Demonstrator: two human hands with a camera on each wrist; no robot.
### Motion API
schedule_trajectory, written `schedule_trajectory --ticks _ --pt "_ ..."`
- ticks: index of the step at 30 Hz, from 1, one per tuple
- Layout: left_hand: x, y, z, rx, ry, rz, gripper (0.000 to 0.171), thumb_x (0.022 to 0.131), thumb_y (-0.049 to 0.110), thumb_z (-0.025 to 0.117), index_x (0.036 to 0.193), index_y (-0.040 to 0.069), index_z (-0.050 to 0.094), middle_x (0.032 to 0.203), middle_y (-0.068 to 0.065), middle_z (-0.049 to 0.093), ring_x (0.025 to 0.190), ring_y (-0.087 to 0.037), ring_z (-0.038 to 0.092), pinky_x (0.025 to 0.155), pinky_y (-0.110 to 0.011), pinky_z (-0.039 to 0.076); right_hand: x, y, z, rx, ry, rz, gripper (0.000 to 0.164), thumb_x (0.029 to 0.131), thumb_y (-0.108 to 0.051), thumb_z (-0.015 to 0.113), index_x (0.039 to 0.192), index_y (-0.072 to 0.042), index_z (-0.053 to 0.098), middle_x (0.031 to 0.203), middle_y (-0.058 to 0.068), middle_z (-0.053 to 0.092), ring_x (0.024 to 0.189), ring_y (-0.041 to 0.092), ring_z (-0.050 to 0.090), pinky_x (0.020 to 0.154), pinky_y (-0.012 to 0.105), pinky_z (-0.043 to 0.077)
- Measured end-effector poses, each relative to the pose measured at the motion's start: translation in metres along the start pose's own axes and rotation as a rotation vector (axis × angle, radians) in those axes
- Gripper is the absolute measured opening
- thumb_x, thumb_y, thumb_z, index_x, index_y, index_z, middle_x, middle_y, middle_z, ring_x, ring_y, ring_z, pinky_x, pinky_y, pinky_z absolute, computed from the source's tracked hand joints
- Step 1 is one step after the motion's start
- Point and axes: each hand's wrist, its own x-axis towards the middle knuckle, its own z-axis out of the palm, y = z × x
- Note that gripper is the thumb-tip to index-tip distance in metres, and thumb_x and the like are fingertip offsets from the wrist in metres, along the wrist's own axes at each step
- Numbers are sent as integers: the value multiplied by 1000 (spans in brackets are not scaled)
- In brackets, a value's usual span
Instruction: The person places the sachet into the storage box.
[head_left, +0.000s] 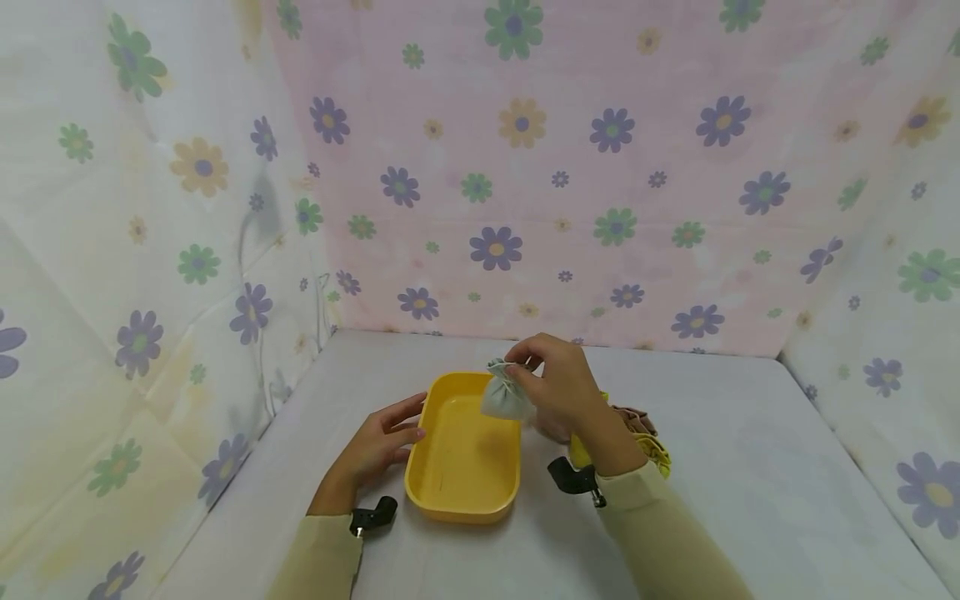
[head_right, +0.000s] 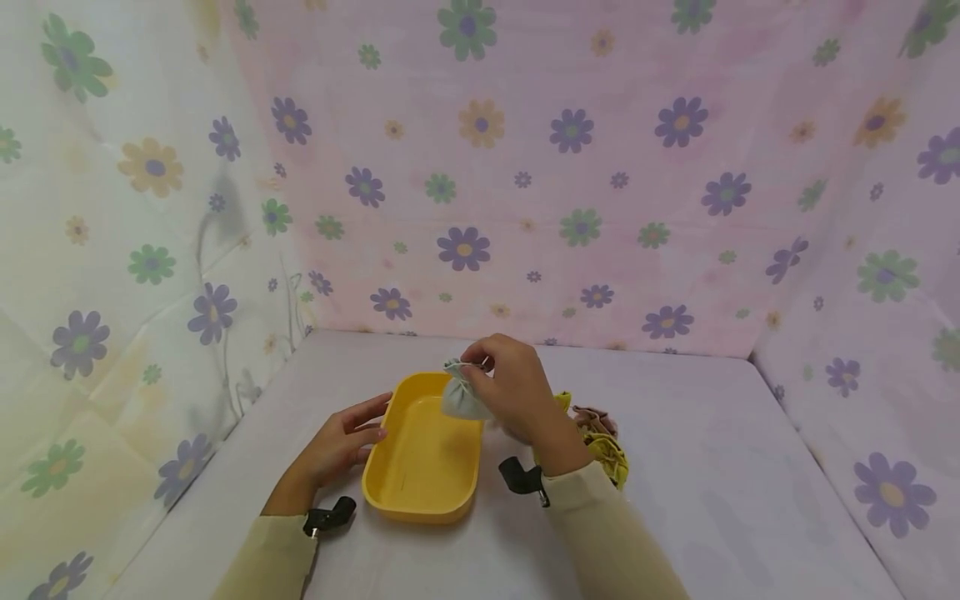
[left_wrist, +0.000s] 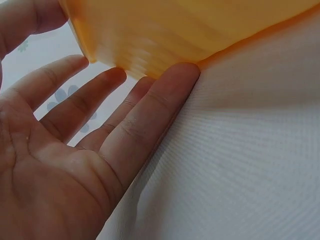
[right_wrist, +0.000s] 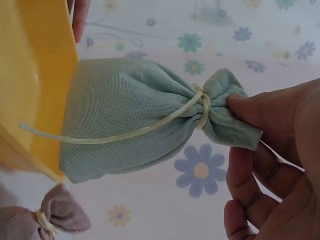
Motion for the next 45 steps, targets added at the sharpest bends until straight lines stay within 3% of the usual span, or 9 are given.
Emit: schedule_trajectory --ticks 6,12,20,35,45 --pt "0 -2 -1 3 4 -4 70 90 24 81 152 36 52 158 7 49 136 -26 59 96 -44 60 8 -6 14 35 -61 59 5 95 -17 76 100 -18 75 92 -10 69 84 9 62 73 29 58" --pt "0 -3 0 30 14 -3 74 87 32 84 152 39 51 160 7 47 136 -24 59 96 -42 60 13 -4 30 58 -70 82 4 96 -18 76 100 -18 75 92 -10 69 84 9 62 73 27 58" --pt "1 -2 -1 16 9 -18 71 87 31 84 151 39 52 159 7 47 142 -26 53 97 -43 60 17 3 52 51 -112 144 5 96 -21 75 101 -19 76 95 -9 69 85 10 62 76 29 57" --pt "1 -3 -3 25 8 -6 68 90 30 81 152 36 52 159 4 47 141 -28 54 97 -42 60 19 10 76 23 -189 276 8 97 -29 74 103 -23 76 94 -11 69 84 11 60 74 26 56" --pt "1 -3 -2 21 -8 4 63 95 26 77 152 37 51 159 4 47 138 -28 57 96 -44 60 17 18 88 32 -191 257 8 97 -28 74 103 -22 76 92 -10 68 83 9 61 78 27 58"
